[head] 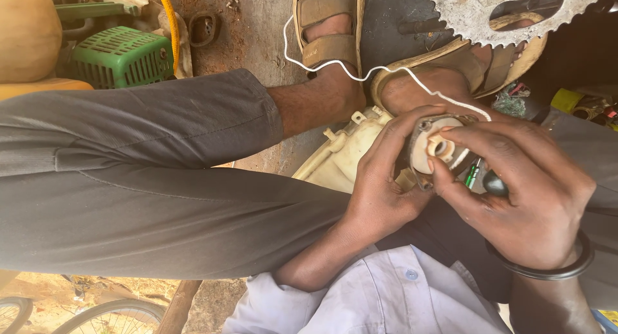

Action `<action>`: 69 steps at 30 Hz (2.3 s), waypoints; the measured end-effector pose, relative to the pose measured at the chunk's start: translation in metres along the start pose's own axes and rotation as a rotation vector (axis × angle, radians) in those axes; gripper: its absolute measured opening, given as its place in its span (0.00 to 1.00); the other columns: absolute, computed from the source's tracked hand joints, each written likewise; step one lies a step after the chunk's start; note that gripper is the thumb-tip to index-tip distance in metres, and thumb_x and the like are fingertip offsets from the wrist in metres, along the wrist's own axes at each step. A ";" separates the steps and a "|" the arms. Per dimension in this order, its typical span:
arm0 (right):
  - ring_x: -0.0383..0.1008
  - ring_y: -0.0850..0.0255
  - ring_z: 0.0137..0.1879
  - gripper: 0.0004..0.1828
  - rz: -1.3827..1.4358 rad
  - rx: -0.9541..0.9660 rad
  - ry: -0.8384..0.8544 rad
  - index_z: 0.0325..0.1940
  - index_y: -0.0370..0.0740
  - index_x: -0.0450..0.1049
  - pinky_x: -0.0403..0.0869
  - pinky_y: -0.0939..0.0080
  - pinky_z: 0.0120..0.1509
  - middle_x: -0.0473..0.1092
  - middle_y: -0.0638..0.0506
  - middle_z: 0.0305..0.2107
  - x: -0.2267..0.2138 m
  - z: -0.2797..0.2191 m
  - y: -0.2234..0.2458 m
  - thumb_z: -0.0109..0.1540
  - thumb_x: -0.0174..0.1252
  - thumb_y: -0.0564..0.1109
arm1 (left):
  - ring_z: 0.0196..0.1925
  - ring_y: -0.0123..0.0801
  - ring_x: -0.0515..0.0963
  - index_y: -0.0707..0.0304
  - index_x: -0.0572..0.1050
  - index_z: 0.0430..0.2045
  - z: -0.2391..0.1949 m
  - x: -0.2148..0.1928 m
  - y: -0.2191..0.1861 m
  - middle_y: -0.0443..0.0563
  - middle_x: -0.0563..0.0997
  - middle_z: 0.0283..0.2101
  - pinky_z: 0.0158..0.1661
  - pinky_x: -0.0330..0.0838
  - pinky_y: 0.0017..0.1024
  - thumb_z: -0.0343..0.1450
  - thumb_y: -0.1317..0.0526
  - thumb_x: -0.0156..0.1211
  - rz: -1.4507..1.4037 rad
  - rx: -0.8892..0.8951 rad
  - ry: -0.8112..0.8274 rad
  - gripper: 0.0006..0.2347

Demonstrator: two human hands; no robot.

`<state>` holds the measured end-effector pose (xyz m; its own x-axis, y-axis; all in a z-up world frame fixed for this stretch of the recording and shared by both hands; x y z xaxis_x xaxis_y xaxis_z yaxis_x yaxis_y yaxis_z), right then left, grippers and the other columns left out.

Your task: The recorder is repairing a mechanical part of a knapsack power sprayer, involving disassembly and cleaning of components.

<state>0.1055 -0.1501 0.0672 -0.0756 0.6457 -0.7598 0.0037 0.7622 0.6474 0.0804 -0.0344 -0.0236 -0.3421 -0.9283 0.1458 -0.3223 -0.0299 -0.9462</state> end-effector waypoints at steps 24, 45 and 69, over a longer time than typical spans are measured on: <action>0.78 0.51 0.43 0.24 -0.016 -0.264 0.313 0.52 0.39 0.78 0.75 0.52 0.51 0.76 0.50 0.35 0.018 -0.012 -0.020 0.51 0.69 0.41 | 0.69 0.40 0.75 0.63 0.64 0.67 -0.003 0.001 0.014 0.57 0.73 0.64 0.69 0.73 0.34 0.63 0.75 0.68 -0.051 -0.081 0.156 0.34; 0.77 0.63 0.36 0.41 -0.215 -0.054 0.763 0.71 0.54 0.66 0.78 0.59 0.40 0.74 0.56 0.33 0.043 -0.049 -0.092 0.54 0.67 0.56 | 0.71 0.39 0.72 0.69 0.59 0.72 -0.004 0.013 0.031 0.60 0.72 0.68 0.71 0.69 0.35 0.64 0.74 0.71 -0.126 -0.155 0.284 0.38; 0.72 0.56 0.43 0.16 -0.237 -0.702 0.386 0.42 0.38 0.76 0.72 0.54 0.47 0.70 0.51 0.36 0.018 -0.035 -0.024 0.52 0.60 0.45 | 0.71 0.39 0.66 0.64 0.54 0.74 -0.003 0.039 0.036 0.57 0.66 0.69 0.67 0.64 0.36 0.64 0.72 0.60 -0.461 -0.548 0.431 0.38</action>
<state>0.0694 -0.1582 0.0404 -0.3330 0.3128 -0.8895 -0.6683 0.5872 0.4567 0.0528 -0.0705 -0.0515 -0.3428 -0.6406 0.6871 -0.8584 -0.0835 -0.5062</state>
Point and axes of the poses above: each hand's wrist, its own z-axis towards the middle knuckle, its own x-axis out of the palm, y = z × x, the point moved 9 cm from there along z, towards the middle knuckle
